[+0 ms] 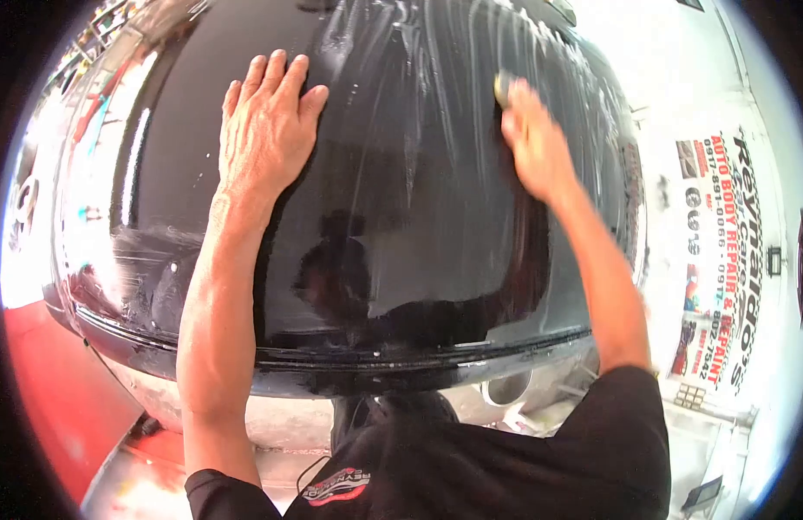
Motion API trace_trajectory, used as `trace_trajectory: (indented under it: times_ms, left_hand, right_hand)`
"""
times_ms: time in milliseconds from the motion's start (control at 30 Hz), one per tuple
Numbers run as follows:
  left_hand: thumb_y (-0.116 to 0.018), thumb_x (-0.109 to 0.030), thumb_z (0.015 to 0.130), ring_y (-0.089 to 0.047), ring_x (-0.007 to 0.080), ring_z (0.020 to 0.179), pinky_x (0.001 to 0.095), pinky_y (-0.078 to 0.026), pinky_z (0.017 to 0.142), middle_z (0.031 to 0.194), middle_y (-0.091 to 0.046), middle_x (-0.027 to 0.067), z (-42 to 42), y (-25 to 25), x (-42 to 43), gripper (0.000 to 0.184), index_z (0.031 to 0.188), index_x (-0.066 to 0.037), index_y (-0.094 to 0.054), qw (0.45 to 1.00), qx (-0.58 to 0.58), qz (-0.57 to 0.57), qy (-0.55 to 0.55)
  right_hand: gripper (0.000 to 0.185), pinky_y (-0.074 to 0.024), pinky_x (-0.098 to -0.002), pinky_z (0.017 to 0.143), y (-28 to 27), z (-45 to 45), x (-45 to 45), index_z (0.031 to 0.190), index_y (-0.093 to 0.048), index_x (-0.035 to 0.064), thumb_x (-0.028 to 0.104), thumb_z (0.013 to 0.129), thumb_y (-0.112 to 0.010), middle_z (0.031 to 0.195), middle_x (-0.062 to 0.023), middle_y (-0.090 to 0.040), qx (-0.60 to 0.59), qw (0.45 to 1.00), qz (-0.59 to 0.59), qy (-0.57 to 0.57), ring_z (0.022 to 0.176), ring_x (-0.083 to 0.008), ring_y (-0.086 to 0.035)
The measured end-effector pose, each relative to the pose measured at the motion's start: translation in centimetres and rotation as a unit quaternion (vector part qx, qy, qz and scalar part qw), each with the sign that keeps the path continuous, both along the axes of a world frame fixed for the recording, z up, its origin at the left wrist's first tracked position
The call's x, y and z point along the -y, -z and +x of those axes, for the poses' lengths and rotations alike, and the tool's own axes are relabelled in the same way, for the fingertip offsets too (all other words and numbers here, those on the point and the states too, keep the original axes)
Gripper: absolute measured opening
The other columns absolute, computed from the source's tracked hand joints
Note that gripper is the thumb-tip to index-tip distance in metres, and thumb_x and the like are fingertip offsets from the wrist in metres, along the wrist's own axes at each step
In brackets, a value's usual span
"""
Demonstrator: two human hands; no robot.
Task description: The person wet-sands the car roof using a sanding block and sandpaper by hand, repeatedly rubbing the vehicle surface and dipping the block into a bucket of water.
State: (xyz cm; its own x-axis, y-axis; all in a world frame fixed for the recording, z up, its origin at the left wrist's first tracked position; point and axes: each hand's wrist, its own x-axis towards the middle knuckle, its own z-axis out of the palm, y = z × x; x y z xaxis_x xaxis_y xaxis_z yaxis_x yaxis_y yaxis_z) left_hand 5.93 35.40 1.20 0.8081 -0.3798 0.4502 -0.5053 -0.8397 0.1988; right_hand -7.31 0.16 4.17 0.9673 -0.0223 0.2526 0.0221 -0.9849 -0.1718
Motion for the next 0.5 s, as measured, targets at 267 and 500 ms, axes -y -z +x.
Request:
trace_trajectory:
  times_ms: [267,500]
  left_hand:
    - [-0.041,-0.050,0.109,-0.034,0.0323,0.153,0.0502,-0.024,0.126,0.160,-0.045,0.0142,-0.2,-0.3,0.2,0.058,0.151,-0.013,-0.053,1.000,-0.010,0.011,-0.004]
    - [-0.042,-0.050,0.108,-0.035,0.0318,0.153,0.0494,-0.025,0.126,0.159,-0.047,0.0149,0.2,-0.9,-0.2,0.058,0.150,-0.011,-0.055,1.000,-0.004,-0.003,-0.008]
  right_hand:
    - [0.066,-0.0224,-0.0486,0.126,-0.7,-3.4,1.4,0.161,-0.032,0.0043,0.041,0.108,-0.046,0.166,-0.0200,-0.031,-0.078,0.997,-0.014,0.002,0.155,-0.0379,-0.027]
    - [0.054,-0.0478,-0.0564,0.101,-0.4,21.5,11.4,0.126,-0.062,0.0031,0.049,0.106,-0.042,0.132,-0.0291,-0.062,-0.014,0.992,-0.057,0.107,0.119,-0.0510,-0.059]
